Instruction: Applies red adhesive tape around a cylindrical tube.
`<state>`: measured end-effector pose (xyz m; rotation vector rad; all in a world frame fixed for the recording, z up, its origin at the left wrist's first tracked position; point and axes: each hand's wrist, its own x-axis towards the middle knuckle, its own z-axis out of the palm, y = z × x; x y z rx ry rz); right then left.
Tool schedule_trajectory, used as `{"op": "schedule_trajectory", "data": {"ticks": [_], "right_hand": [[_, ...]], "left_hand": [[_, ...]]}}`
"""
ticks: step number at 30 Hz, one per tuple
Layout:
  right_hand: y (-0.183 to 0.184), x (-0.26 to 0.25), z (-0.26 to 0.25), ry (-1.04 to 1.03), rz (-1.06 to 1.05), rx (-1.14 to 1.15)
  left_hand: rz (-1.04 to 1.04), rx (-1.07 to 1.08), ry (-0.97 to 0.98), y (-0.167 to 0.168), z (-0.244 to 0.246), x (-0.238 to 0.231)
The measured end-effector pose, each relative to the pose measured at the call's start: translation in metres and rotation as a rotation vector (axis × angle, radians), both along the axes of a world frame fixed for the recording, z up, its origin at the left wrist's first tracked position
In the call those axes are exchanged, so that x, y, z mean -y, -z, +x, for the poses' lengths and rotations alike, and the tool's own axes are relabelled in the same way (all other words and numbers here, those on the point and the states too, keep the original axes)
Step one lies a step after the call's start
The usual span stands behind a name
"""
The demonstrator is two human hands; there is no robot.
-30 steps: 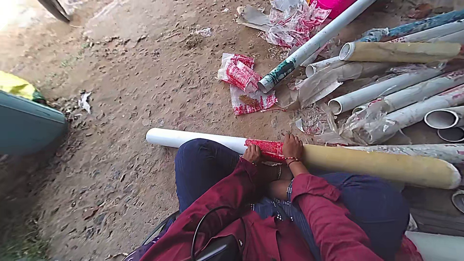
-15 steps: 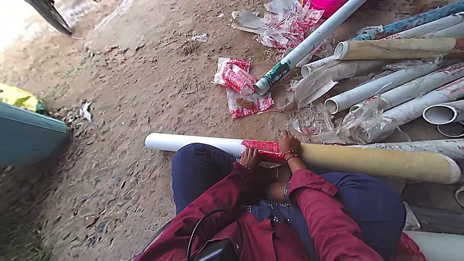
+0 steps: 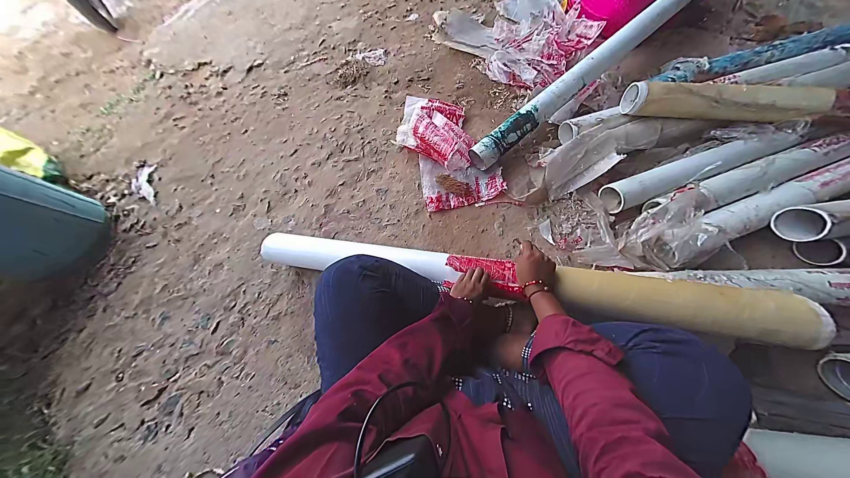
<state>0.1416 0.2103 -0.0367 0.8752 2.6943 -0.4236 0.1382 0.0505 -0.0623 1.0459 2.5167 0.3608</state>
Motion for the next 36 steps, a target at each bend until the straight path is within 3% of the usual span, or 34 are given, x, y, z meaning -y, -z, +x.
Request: {"op": "schedule_trajectory", "data": {"ticks": [4,8,10,13,15,18,22,25,27,30,33,36], "right_hand": [[-0.001,-0.005,-0.005,0.015,-0.017,0.039],[-0.007,-0.016,-0.024,0.003,-0.087,0.076],[-0.004,-0.022,-0.033,-0.018,-0.121,0.008],[-0.002,-0.032,-0.036,-0.03,-0.182,-0.126],[-0.011,-0.042,-0.033,0.034,-0.219,-0.202],[-0.047,-0.063,-0.026,0.148,-0.274,-0.23],[-0.095,-0.082,0.008,0.098,-0.3,-0.179],[-0.086,-0.092,0.04,0.211,-0.356,-0.177],[-0.069,-0.102,0.049,0.293,-0.41,-0.048],[-0.074,-0.1,0.042,0.147,-0.351,0.166],[-0.08,-0.09,0.034,-0.067,-0.294,0.221],[-0.065,-0.088,0.038,-0.19,-0.347,0.316]], "left_hand": [[-0.038,0.084,0.083,-0.007,-0.002,0.0],[0.233,0.085,-0.236,-0.011,-0.009,0.01],[0.305,0.096,-0.305,-0.009,-0.021,0.014],[0.038,0.115,-0.201,-0.015,-0.028,0.003],[-0.026,0.128,-0.191,-0.017,-0.03,-0.002],[0.109,0.025,-0.113,-0.005,-0.022,0.005],[0.336,-0.227,0.074,0.016,-0.014,0.011],[0.331,-0.343,0.185,0.022,-0.004,0.01],[0.308,-0.341,0.222,0.022,0.001,0.002],[0.252,-0.255,0.258,0.018,0.015,-0.014],[0.18,-0.156,0.264,0.01,0.026,-0.023],[0.263,-0.243,0.256,0.015,0.028,-0.022]]}}
